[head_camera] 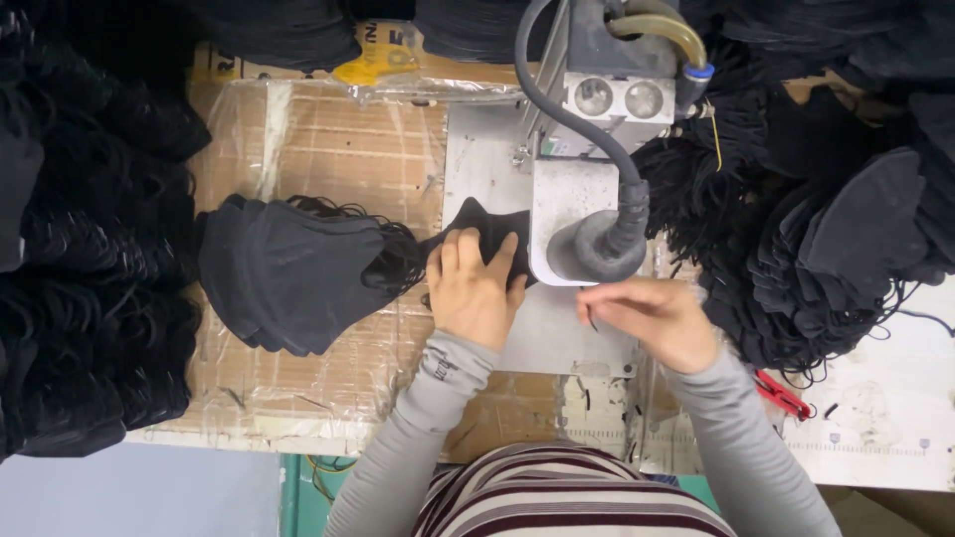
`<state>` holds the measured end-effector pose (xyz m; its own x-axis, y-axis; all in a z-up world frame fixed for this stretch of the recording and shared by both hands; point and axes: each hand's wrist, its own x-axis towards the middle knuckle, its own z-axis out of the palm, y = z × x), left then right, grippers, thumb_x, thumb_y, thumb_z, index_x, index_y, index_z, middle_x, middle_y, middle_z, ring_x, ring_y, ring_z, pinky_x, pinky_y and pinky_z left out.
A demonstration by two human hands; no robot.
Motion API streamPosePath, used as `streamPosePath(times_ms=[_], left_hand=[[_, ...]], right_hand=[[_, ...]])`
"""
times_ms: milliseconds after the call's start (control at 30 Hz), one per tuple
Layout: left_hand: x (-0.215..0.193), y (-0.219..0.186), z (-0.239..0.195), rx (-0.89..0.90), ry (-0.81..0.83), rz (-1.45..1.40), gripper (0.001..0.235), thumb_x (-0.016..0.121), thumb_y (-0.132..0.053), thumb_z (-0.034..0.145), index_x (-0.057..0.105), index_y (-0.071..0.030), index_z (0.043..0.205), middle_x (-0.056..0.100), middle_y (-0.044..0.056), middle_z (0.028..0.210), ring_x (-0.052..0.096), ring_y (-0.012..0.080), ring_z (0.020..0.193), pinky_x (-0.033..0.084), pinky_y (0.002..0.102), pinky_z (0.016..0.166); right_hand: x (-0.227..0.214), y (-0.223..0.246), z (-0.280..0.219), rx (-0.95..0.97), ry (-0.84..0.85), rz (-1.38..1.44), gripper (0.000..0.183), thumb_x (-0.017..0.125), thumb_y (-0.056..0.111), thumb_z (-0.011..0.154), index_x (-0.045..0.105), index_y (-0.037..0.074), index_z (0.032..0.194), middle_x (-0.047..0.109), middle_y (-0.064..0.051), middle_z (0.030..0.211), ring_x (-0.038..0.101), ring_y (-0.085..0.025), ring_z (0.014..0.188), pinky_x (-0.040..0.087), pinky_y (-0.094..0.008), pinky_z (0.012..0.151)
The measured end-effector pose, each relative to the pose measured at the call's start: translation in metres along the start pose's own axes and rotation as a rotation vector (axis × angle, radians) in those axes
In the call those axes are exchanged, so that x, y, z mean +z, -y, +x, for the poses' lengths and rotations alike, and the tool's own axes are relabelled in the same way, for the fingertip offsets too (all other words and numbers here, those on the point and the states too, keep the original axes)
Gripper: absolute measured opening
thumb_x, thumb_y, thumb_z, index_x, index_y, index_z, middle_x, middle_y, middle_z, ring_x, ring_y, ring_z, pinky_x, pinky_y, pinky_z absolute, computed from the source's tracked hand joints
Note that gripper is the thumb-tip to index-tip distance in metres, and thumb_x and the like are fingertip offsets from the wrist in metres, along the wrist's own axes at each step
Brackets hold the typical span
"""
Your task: Operating an industrial machine to process and stack fabric face masks.
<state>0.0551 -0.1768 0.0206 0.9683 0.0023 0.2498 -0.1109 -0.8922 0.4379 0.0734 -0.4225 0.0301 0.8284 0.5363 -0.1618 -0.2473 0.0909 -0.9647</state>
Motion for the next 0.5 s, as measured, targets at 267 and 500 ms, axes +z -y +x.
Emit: streamPosePath(times_ms=[267,500], left_hand=[[0.0,0.001,0.002,-0.01,-0.019,0.014,0.054,0.081,-0.03,0.076,0.071,-0.015,0.127,0.054,0.018,0.125,0.048,0.0387,0.125,0.036,0.053,0.107],[0.001,0.002,0.006,-0.012,-0.026,0.005,0.054,0.081,-0.03,0.076,0.071,-0.016,0.128,0.054,0.017,0.125,0.048,0.0375,0.126,0.036,0.053,0.108]], right_hand=[[0.007,-0.041,0.041,-0.207,-0.339,-0.987,0.037,0.08,0.017,0.084,0.071,0.004,0.118,0.074,-0.017,0.108,0.071,-0.034,0.102,0.054,-0.041,0.088],[0.012,-0.043,0.055,-0.412,-0.324,-1.218,0.031,0.078,0.015,0.078,0.068,0.004,0.106,0.067,-0.017,0.106,0.063,-0.039,0.102,0.049,-0.05,0.089]])
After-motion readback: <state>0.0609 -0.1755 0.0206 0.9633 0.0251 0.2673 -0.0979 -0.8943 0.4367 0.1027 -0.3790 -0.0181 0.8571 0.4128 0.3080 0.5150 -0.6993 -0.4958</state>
